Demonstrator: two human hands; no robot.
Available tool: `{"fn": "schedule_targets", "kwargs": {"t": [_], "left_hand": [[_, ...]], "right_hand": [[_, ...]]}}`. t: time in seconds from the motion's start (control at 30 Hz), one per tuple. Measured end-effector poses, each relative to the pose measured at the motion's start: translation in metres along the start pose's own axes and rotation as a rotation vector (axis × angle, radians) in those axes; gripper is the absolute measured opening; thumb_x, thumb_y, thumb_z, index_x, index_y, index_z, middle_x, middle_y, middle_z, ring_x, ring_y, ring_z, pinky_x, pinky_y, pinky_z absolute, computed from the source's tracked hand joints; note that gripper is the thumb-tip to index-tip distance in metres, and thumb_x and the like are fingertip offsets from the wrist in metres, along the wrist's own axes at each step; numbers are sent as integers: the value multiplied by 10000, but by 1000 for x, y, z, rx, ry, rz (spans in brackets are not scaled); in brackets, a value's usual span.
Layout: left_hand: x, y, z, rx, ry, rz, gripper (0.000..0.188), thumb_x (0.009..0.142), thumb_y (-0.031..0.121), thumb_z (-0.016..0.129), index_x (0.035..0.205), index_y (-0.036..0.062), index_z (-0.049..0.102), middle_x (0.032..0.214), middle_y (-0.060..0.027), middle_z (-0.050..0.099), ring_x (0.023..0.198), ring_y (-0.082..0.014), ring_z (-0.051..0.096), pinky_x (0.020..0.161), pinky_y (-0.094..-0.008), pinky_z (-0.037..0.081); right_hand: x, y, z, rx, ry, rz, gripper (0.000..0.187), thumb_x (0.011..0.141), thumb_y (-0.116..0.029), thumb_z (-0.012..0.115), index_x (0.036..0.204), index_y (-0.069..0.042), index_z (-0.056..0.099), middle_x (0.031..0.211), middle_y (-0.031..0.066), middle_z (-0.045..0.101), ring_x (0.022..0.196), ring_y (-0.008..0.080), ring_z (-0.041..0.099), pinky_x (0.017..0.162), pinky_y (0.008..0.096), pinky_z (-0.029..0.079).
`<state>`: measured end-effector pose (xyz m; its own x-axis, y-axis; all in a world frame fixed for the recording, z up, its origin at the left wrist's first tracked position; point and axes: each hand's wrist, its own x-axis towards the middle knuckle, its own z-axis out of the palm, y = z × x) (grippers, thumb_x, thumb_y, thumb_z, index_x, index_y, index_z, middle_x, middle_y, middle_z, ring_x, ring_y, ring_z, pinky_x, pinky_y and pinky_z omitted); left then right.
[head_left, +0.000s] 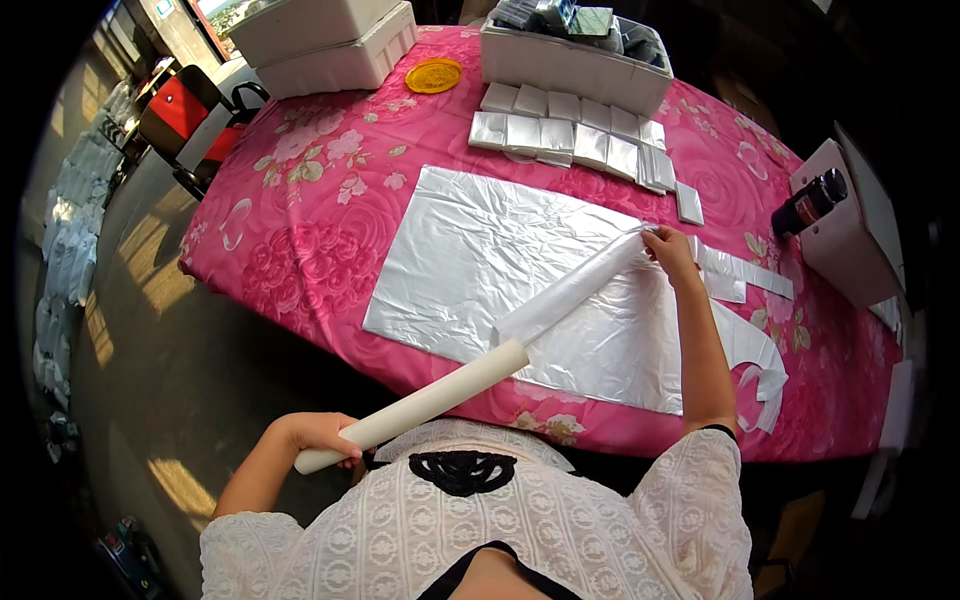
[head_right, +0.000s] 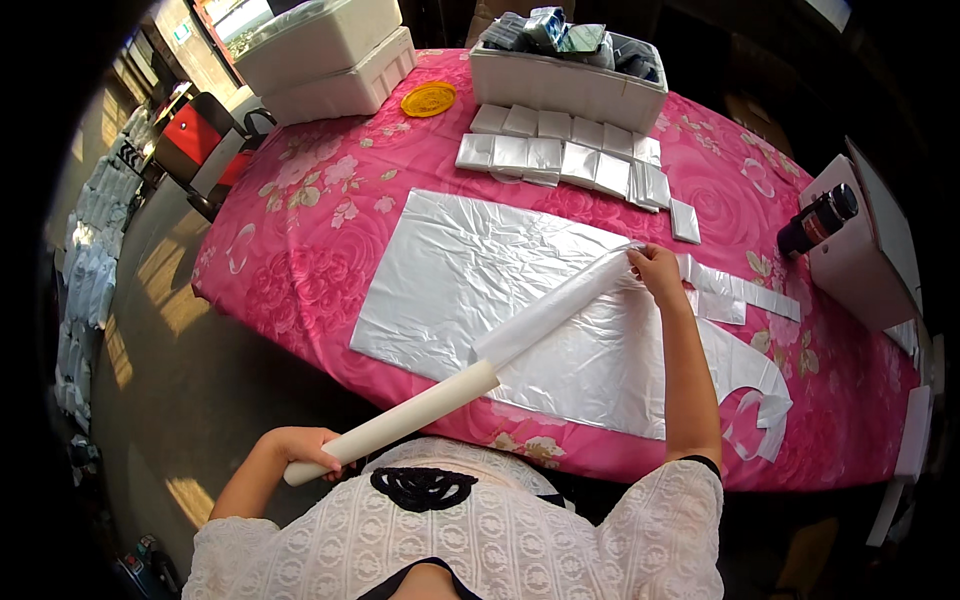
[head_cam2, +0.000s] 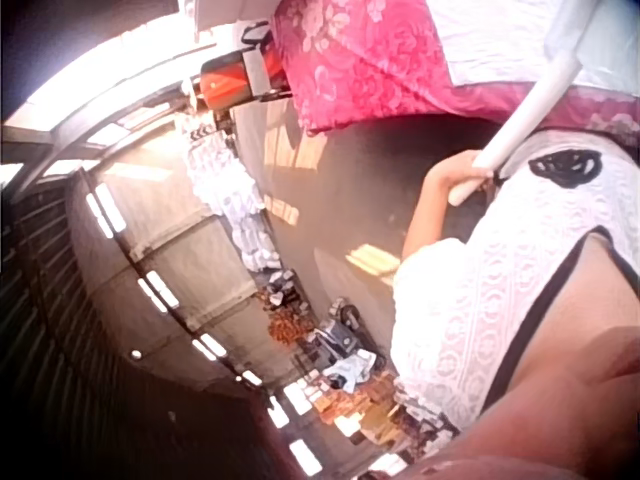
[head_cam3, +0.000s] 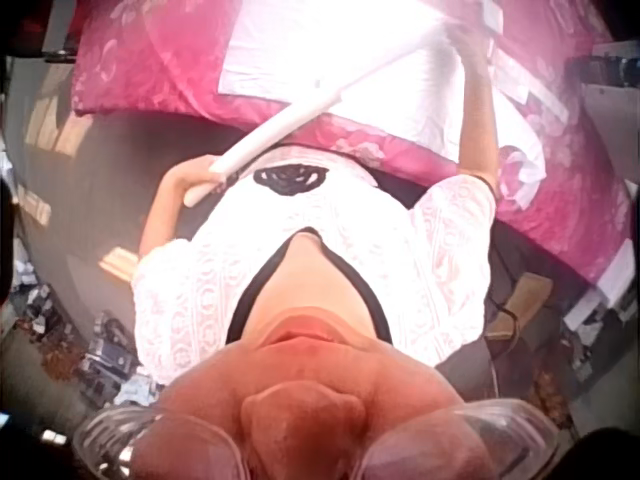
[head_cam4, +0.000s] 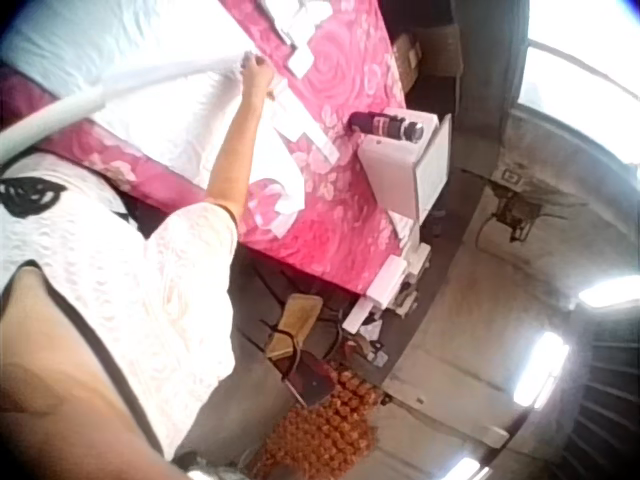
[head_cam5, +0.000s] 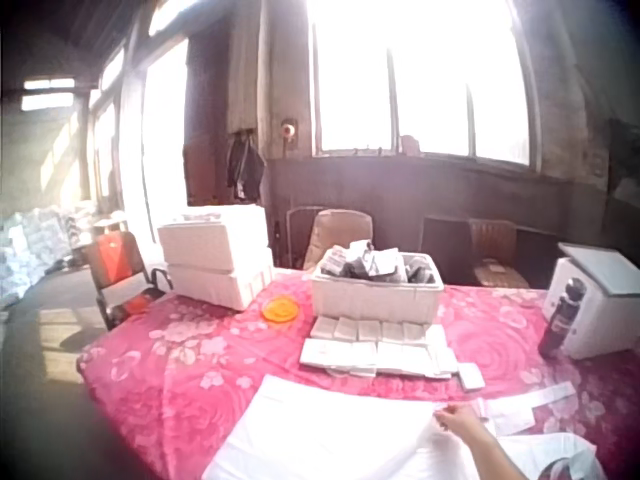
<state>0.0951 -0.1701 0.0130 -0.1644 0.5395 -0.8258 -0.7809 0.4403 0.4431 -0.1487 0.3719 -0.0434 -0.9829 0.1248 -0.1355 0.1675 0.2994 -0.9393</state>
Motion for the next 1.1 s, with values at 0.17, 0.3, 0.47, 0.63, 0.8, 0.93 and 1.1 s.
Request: {"fn": "schedule_targets", "kwargs": {"t": [0.17, 0.3, 0.47, 0.63, 0.8, 0.93, 1.1], "left_hand": [[-20, 21, -9, 246, 50, -14, 412, 728, 178, 713, 1066, -1, 560, 895, -50, 615, 770, -115, 589, 717, -265, 494], [-24, 75, -23, 566, 38, 13, 431, 704, 191, 730, 1060, 5, 573, 914, -36, 619, 837, -113, 570, 755, -264, 459], [-5, 160, -17, 1073, 103, 244, 366, 679, 231, 737, 963, 32, 622, 847, -64, 650, 789, -153, 600, 738, -276, 457], [51, 225, 17, 1543, 451, 378, 358, 618, 257, 752, 907, 81, 636, 802, -105, 643, 778, -282, 615, 707, -351, 475], [130, 237, 24, 1600, 709, 1101, 423, 610, 239, 762, 967, 81, 600, 914, -88, 613, 856, -257, 592, 768, -383, 470], [169, 212, 33, 1503, 497, 1483, 483, 609, 183, 754, 1025, 35, 559, 1025, -94, 568, 933, -270, 555, 827, -402, 450], [174, 174, 35, 1655, 241, 1124, 816, 769, 505, 533, 1318, -55, 307, 1395, -219, 282, 1297, -345, 275, 1058, -448, 236]], "right_hand": [[1, -7, 9, -55, -76, -15, 135, 814, -148, 602, 789, -16, 622, 654, 5, 579, 568, 73, 513, 517, 228, 409], [-2, -4, 5, -150, -77, -30, 161, 805, -156, 610, 797, 3, 628, 670, 18, 595, 579, 83, 529, 530, 241, 423], [-3, -9, 14, -135, -90, -48, 172, 803, -158, 621, 802, 14, 634, 673, 23, 599, 575, 89, 541, 529, 242, 437], [-2, -7, 31, -156, -138, -7, 188, 799, -181, 626, 822, 4, 641, 679, 28, 607, 585, 89, 548, 531, 242, 438], [0, -15, 53, -257, -217, 18, 198, 785, -190, 633, 818, 6, 645, 660, 29, 600, 587, 101, 538, 542, 253, 424], [1, -23, 61, -238, -264, 43, 203, 781, -182, 631, 845, 9, 652, 651, 29, 593, 582, 101, 525, 549, 259, 420], [10, -18, 61, -133, -308, 53, 164, 784, -159, 636, 816, 2, 648, 635, 14, 581, 581, 88, 528, 538, 236, 416]]}}
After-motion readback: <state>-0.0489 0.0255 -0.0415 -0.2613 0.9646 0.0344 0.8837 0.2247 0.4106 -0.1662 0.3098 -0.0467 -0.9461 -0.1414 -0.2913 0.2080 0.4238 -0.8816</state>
